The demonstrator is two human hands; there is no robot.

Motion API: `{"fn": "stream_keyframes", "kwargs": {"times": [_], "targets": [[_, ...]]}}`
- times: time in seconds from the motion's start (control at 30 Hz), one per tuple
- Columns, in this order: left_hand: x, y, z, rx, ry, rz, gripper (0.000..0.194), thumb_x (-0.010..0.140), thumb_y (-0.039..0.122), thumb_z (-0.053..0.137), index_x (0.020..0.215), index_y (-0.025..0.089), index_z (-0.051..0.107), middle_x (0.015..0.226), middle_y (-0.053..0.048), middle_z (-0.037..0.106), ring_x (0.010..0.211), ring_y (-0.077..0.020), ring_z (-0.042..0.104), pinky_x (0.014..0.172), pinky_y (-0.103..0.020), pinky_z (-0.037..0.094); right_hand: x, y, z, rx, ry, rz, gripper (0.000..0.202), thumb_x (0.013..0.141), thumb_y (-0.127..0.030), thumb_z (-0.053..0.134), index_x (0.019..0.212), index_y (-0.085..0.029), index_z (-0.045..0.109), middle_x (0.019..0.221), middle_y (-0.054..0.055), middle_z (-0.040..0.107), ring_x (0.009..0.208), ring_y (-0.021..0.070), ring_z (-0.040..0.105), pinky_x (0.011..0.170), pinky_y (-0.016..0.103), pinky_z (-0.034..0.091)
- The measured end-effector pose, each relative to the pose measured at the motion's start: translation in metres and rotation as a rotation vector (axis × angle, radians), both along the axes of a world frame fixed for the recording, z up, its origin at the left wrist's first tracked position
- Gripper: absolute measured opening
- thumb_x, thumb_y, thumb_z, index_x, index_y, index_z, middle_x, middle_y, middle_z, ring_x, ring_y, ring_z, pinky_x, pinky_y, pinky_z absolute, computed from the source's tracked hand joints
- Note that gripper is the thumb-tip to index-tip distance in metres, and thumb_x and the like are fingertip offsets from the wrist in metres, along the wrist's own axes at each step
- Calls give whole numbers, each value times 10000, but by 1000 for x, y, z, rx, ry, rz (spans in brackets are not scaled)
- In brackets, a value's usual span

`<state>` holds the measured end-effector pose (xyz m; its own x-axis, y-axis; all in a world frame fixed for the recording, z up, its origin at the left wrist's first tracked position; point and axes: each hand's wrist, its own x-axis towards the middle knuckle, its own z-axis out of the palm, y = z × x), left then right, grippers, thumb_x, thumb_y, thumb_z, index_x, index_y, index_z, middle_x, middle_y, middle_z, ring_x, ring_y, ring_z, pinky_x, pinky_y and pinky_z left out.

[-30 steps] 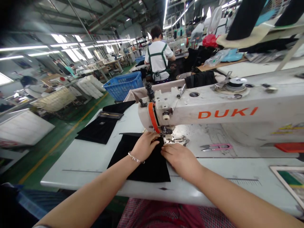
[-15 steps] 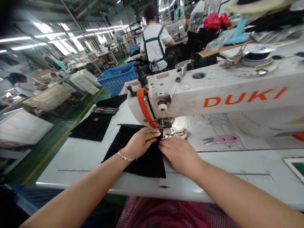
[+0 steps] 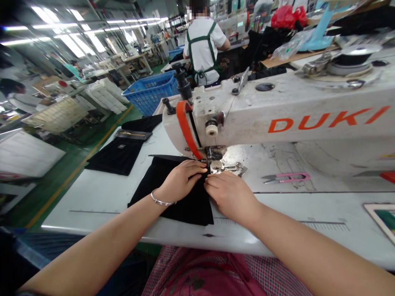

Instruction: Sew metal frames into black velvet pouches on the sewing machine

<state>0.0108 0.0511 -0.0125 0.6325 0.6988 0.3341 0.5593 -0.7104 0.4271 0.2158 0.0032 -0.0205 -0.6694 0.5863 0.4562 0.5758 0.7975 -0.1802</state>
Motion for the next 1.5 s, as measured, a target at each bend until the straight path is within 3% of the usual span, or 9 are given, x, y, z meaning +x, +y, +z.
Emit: {"fn": "stream_keyframes", "kwargs": {"times": [0.33, 0.5, 0.6, 0.73, 0.87, 1.07, 1.2, 1.4, 1.5], "targets": [[-5, -4, 12, -85, 90, -46, 248, 924, 168, 523, 1144, 165, 637, 1241, -84, 622, 1213, -188, 535, 1088, -405, 415, -4, -2, 0, -43, -26, -26, 253, 901, -93, 488, 1094, -134, 646, 1116, 83, 670, 1056, 216, 602, 900, 388, 473], [-19, -53, 28, -164, 303, -151, 982, 719, 602, 701, 1465, 107, 296, 1535, -172, 266, 1444, -317, 190, 1182, -534, 218, 28, -15, 17, -156, -138, -6, 506, 810, -55, 484, 1286, -215, 537, 1362, 24, 543, 1305, 216, 426, 1129, 499, 260], [-26, -81, 27, -162, 289, -165, 744, 815, 288, 616, 1464, 109, 299, 1541, -136, 270, 1453, -258, 181, 1204, -491, 193, 50, -15, 21, -160, -204, -42, 604, 777, 12, 431, 1319, -245, 499, 1410, -1, 495, 1353, 212, 357, 1132, 505, 240], [-26, -92, 20, -219, 90, -104, 629, 802, 41, 407, 1421, 147, 388, 1477, -79, 408, 1412, -186, 304, 1208, -451, 224, 46, 10, 15, -104, -182, -220, 234, 899, -165, 528, 1118, -202, 601, 1143, 65, 632, 1092, 256, 548, 930, 441, 441], [-22, -89, 15, -306, -93, 25, 541, 819, 45, 477, 1334, 206, 512, 1370, -29, 540, 1335, -185, 429, 1196, -417, 269, 25, 26, 12, 13, -160, -410, 182, 898, -316, 589, 910, -138, 625, 900, 109, 610, 882, 268, 570, 742, 390, 478], [-23, -91, 15, -356, -345, 419, 242, 939, 263, 533, 1144, 216, 653, 1073, -29, 696, 1027, -186, 645, 934, -307, 521, 28, -34, 14, -184, 10, -106, 230, 896, -419, 589, 953, -209, 664, 1015, 72, 604, 944, 219, 548, 837, 386, 449], [-23, -90, 14, -308, -357, 373, 233, 935, 271, 546, 1122, 207, 670, 1063, -32, 699, 995, -190, 653, 918, -313, 531, 22, -73, 5, -239, 114, -99, 357, 867, -409, 634, 1166, -214, 616, 1047, 80, 612, 916, 221, 548, 799, 390, 451], [-23, -90, 13, -249, -339, 344, 236, 935, 249, 548, 1139, 227, 665, 1086, -21, 694, 983, -182, 653, 938, -342, 539, 3, -76, -3, -176, 194, -54, 149, 917, -187, 534, 977, -207, 669, 911, 50, 631, 801, 177, 521, 729, 347, 438], [-24, -90, 16, -223, -321, 307, 262, 936, 208, 531, 1170, 213, 648, 1156, -43, 669, 1062, -194, 627, 977, -369, 527, 3, -75, -1, -180, 187, -8, 168, 904, -128, 511, 934, -194, 663, 1016, 66, 641, 899, 192, 548, 782, 363, 455]]}}
